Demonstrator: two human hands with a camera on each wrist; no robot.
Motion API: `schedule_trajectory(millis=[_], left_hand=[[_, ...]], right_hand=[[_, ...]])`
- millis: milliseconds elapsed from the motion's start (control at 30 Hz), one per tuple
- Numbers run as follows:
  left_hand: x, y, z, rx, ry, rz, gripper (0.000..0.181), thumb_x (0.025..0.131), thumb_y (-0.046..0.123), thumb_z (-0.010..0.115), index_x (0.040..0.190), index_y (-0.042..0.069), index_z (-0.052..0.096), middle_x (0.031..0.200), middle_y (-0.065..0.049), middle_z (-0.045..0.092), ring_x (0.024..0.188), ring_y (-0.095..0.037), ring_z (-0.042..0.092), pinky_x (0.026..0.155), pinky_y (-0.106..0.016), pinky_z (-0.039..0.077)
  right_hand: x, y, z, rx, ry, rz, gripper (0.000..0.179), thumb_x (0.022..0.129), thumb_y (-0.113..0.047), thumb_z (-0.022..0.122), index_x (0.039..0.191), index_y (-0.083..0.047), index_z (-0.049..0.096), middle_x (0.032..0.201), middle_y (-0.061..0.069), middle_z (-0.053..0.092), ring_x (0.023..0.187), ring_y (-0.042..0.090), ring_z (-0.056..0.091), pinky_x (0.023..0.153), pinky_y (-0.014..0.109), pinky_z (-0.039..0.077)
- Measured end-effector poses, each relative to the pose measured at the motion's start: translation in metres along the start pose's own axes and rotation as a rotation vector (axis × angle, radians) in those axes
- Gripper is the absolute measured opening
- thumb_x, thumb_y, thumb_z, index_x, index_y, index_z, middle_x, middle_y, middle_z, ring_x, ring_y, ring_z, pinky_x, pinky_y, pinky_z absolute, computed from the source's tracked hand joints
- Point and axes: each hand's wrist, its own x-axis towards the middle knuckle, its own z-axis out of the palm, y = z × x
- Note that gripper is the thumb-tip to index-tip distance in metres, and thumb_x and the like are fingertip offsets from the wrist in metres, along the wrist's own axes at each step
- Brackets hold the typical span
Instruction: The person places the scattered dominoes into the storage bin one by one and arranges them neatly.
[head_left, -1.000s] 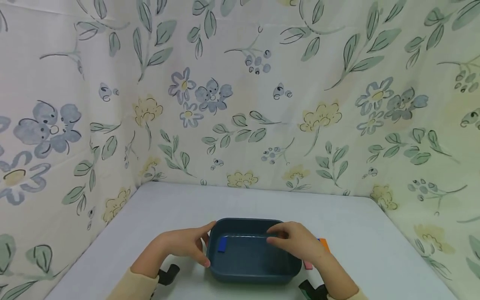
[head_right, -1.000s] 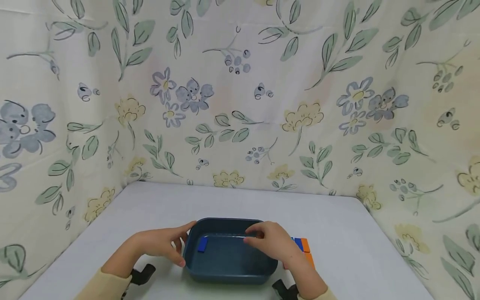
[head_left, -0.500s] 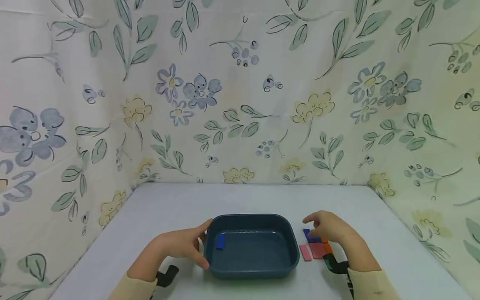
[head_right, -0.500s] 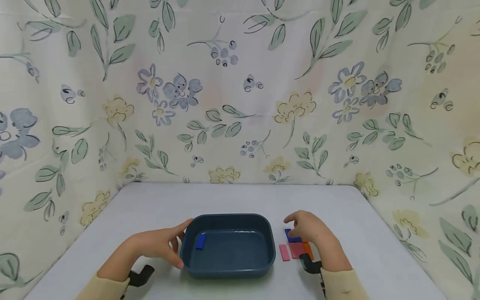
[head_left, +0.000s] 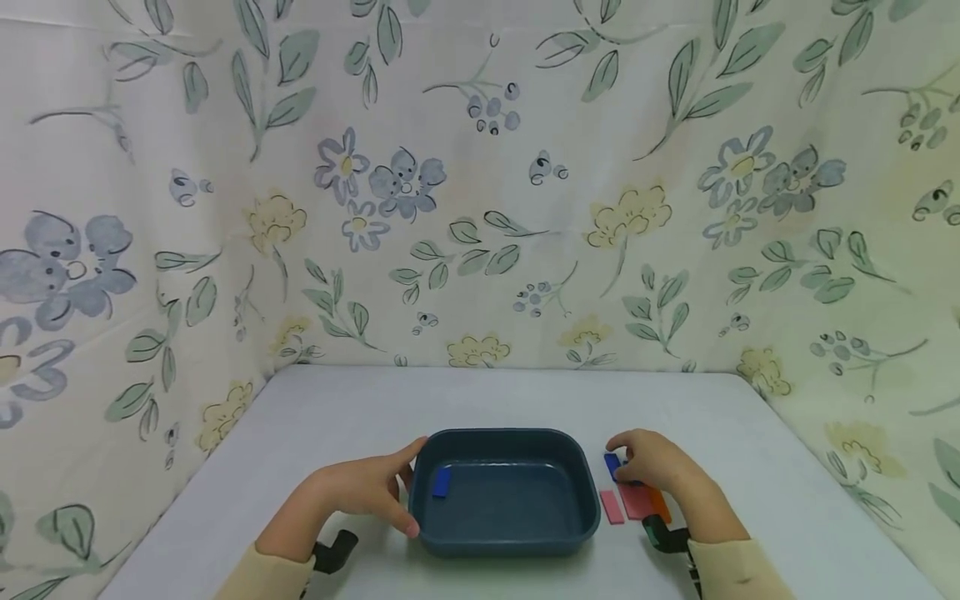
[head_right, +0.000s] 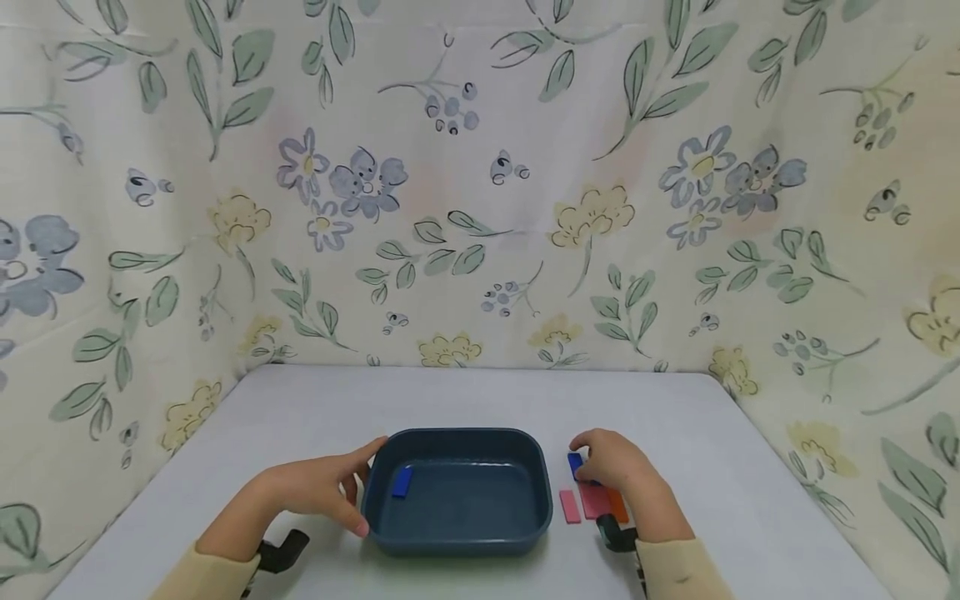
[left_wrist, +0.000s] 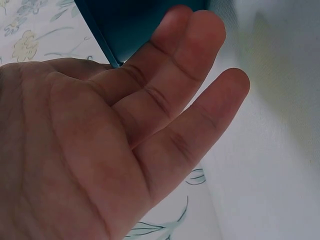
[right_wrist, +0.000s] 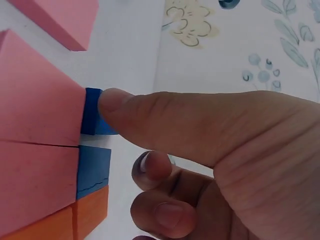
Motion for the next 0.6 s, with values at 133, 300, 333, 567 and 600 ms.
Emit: schedule_trajectory(millis=[133,300,333,567,600], left_hand=[[-0.0003,-0.0008,-0.0010,-0.001,0.000,-0.004,0.123,0.075,0.024,0.091,0.163,0.016,0.005,0.111,-0.004,0.056,0.089,-0.023,0.059,0.076,-0.041,0.047],[-0.0020,-0.0020,-0.0013,0.003,0.004,-0.008,0.123,0.075,0.026,0.091,0.163,0.016,0.005,0.110,-0.003,0.056,0.087,-0.022,0.060,0.076,-0.040,0.047],[-0.0021,-0.0024,-0.0014,0.002,0.004,-0.006,0.123,0.075,0.026,0.091,0.163,0.016,0.005,0.110,-0.003,0.056,0.086,-0.022,0.060,0.076,-0.040,0.046],[-0.0021,-0.0026,-0.0007,-0.002,0.007,-0.003,0.123,0.075,0.027,0.091,0.163,0.015,0.006,0.106,-0.004,0.056,0.084,-0.022,0.059,0.075,-0.039,0.045],[-0.0022,-0.0024,-0.0005,-0.004,0.006,-0.004,0.123,0.075,0.026,0.091,0.163,0.014,0.006,0.106,-0.004,0.056,0.084,-0.022,0.058,0.074,-0.039,0.045]], right_hand=[[0.0022,0.0011,0.0028,-0.015,0.015,0.012,0.034,0.081,-0.009,0.082,0.113,-0.003,0.072,0.090,0.010,0.059,0.078,0.022,0.053,0.069,0.038,0.051],[0.0045,0.0029,0.0082,-0.031,0.035,0.008,0.037,0.080,-0.016,0.084,0.112,-0.003,0.072,0.087,0.007,0.056,0.078,0.021,0.052,0.067,0.037,0.049],[0.0049,0.0029,0.0090,-0.042,0.040,0.007,0.038,0.079,-0.018,0.085,0.111,-0.003,0.072,0.086,0.006,0.055,0.078,0.021,0.052,0.067,0.037,0.049],[0.0021,-0.0022,0.0028,-0.147,0.088,-0.024,0.037,0.077,-0.032,0.087,0.102,-0.008,0.074,0.090,0.005,0.064,0.079,0.021,0.056,0.072,0.045,0.052],[0.0008,-0.0041,0.0000,-0.162,0.099,-0.033,0.037,0.077,-0.033,0.087,0.101,-0.009,0.074,0.090,0.005,0.064,0.079,0.021,0.056,0.072,0.045,0.052]])
